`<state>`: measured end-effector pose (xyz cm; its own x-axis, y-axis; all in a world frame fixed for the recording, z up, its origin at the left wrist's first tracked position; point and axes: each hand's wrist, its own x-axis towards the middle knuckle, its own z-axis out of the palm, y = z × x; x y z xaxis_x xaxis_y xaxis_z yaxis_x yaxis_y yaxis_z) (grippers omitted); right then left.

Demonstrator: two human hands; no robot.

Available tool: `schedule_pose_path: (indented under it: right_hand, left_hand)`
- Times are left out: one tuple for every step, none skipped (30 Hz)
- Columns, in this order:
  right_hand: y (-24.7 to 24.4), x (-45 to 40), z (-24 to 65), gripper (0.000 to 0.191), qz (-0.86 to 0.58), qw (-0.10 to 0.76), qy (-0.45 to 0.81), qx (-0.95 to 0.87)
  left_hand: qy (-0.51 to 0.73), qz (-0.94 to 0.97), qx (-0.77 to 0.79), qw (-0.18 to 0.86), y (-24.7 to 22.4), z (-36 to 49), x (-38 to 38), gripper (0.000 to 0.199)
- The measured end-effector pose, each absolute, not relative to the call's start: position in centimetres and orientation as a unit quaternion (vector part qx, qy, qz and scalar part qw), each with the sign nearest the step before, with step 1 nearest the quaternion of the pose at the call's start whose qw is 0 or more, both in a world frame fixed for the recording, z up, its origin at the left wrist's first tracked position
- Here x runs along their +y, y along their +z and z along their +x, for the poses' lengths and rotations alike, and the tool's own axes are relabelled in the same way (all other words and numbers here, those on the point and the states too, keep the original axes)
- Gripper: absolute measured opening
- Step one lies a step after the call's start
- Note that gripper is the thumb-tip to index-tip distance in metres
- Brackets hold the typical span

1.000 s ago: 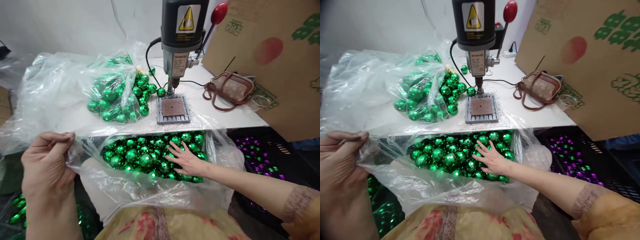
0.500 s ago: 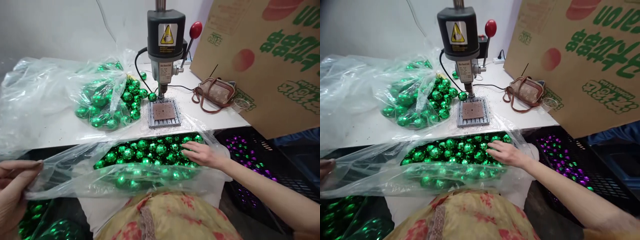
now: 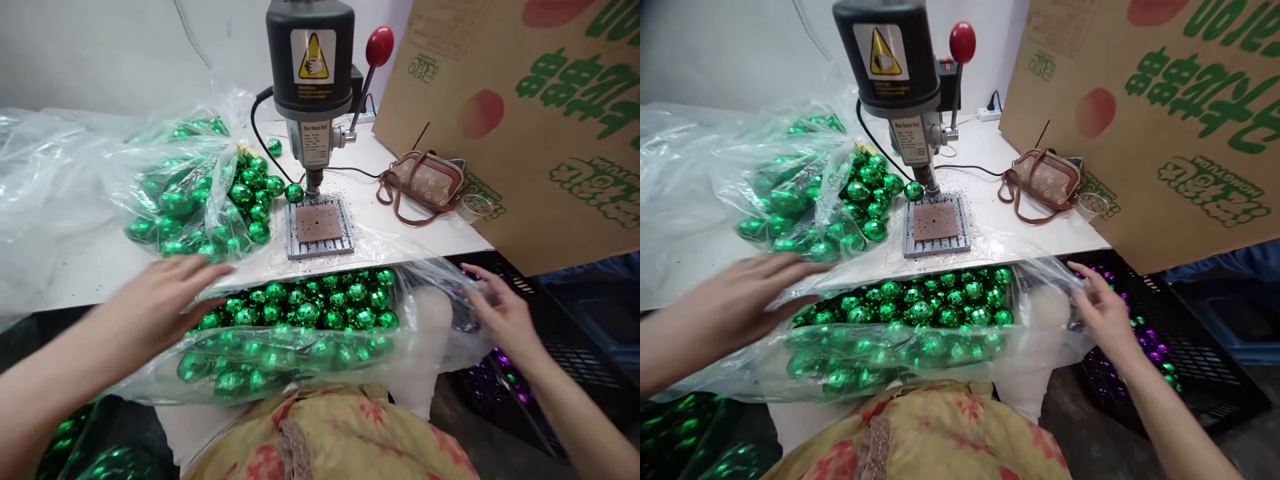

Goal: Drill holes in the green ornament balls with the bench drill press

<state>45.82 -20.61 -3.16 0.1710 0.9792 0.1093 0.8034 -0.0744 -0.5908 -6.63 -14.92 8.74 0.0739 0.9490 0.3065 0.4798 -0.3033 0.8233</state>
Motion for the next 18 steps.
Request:
schedule_pose_path:
  right_hand:
    - [-1.7,-20.1,46.3,0.049,-0.712,0.272,0.154,-0.629]
    - [-0.4,-19.7,46.8,0.043,-0.705,0.267,0.148,-0.640]
    - [0.7,-19.3,47.1,0.039,-0.697,0.261,0.142,-0.652]
    - [1.5,-18.9,47.4,0.036,-0.690,0.251,0.130,-0.666]
    - [2.1,-18.5,47.6,0.035,-0.685,0.237,0.109,-0.681]
    - [2.5,-18.3,47.9,0.036,-0.680,0.215,0.079,-0.697]
    - [2.7,-18.1,48.1,0.038,-0.674,0.187,0.045,-0.713]
    - [2.7,-17.9,48.4,0.039,-0.667,0.154,0.009,-0.729]
    - [2.6,-17.8,48.7,0.040,-0.658,0.119,-0.026,-0.743]
    - [2.5,-17.8,49.1,0.041,-0.648,0.086,-0.055,-0.755]
    - [2.3,-17.9,49.4,0.041,-0.638,0.062,-0.077,-0.763]
    - [2.1,-17.9,49.7,0.042,-0.630,0.046,-0.096,-0.769]
    - [1.9,-18.0,49.9,0.043,-0.623,0.036,-0.113,-0.773]
    - [1.8,-18.0,50.1,0.044,-0.616,0.030,-0.125,-0.777]
    - [1.7,-18.1,50.2,0.046,-0.611,0.028,-0.132,-0.780]
    - [1.6,-18.0,50.2,0.049,-0.607,0.031,-0.132,-0.783]
    - [1.5,-17.9,50.2,0.052,-0.604,0.035,-0.123,-0.787]
    - [1.5,-17.7,50.2,0.055,-0.601,0.041,-0.105,-0.791]
  left_hand:
    - [0.298,0.802,0.448,0.261,8.0,-4.0,-13.8,0.020]
    - [0.188,0.878,0.371,0.236,7.0,-1.3,-13.0,0.024]
    - [0.121,0.920,0.300,0.221,5.8,1.5,-12.4,0.027]
    - [0.078,0.941,0.245,0.220,4.3,4.0,-12.1,0.035]
    - [0.051,0.953,0.194,0.227,2.6,6.3,-12.1,0.043]
    - [0.025,0.959,0.150,0.240,0.8,8.2,-12.3,0.050]
    - [-0.007,0.960,0.115,0.254,-1.0,9.8,-12.6,0.057]
    - [-0.037,0.959,0.089,0.268,-2.9,11.0,-13.2,0.064]
    - [-0.057,0.956,0.070,0.279,-4.7,11.9,-13.8,0.070]
    - [-0.061,0.955,0.060,0.285,-6.3,12.7,-14.5,0.073]
    - [-0.054,0.955,0.055,0.288,-7.7,13.2,-15.2,0.073]
    - [-0.040,0.956,0.054,0.286,-8.9,13.7,-15.9,0.071]
    - [-0.025,0.957,0.056,0.284,-9.8,14.2,-16.6,0.068]
    - [-0.012,0.958,0.062,0.280,-10.5,14.6,-17.2,0.065]
    - [-0.002,0.958,0.070,0.277,-10.9,15.0,-17.8,0.063]
    - [0.003,0.958,0.080,0.274,-11.2,15.4,-18.4,0.063]
    - [0.005,0.959,0.087,0.270,-11.3,15.7,-18.8,0.065]
    - [0.004,0.960,0.092,0.263,-11.3,15.8,-19.2,0.065]
